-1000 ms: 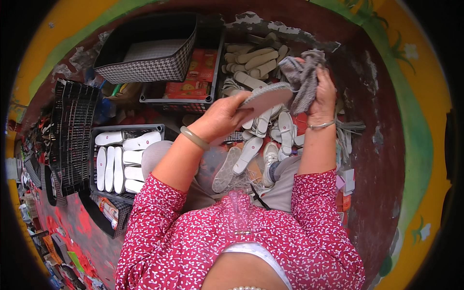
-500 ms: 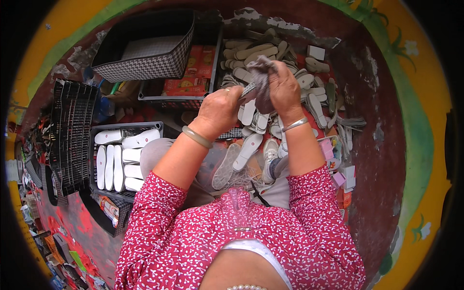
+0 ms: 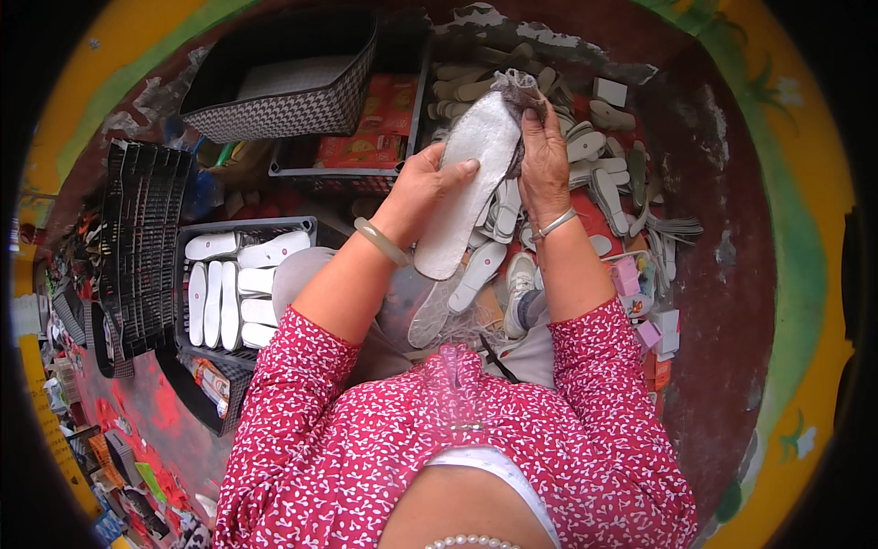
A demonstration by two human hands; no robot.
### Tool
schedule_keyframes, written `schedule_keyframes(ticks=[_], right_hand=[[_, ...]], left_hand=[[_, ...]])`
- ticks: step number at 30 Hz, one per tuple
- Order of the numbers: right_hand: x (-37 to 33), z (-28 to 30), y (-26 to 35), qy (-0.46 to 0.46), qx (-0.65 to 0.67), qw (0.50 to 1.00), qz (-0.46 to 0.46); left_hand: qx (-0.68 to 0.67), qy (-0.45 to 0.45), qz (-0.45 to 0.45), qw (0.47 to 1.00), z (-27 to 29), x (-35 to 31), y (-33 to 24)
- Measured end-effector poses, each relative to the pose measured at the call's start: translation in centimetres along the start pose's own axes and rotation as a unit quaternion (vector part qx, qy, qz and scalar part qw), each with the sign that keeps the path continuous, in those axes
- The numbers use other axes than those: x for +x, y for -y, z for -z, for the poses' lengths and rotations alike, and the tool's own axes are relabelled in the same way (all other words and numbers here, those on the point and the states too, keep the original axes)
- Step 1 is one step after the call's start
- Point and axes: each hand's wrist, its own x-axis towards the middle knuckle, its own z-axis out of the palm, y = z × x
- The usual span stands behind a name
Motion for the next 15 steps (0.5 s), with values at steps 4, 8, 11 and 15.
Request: schedule_keyframes(ticks=[4, 8, 11, 15], right_hand=[[-0.6, -1.1, -0.3, -0.002, 0.03, 1.0, -0.007], [-4.1, -3.5, -2.0, 0.091, -0.248, 0.962, 0.07], [-4.8, -3.5, -2.3, 0.154, -0.261, 0.953, 0.023], [-5.7, -3.9, -1.2, 0.214, -0.226, 0.95, -0.027]], left_hand=[[-0.101, -0.046, -0.016, 0.994, -0.1, 0.5, 0.3], [-0.159, -0.102, -0.072, 0.979, 2.1, 2.0, -0.1], [-0.202, -0.123, -0.093, 0.967, 3.5, 2.1, -0.3], [-0.248, -0.198, -0.101, 0.943, 5.7, 2.6, -0.3]])
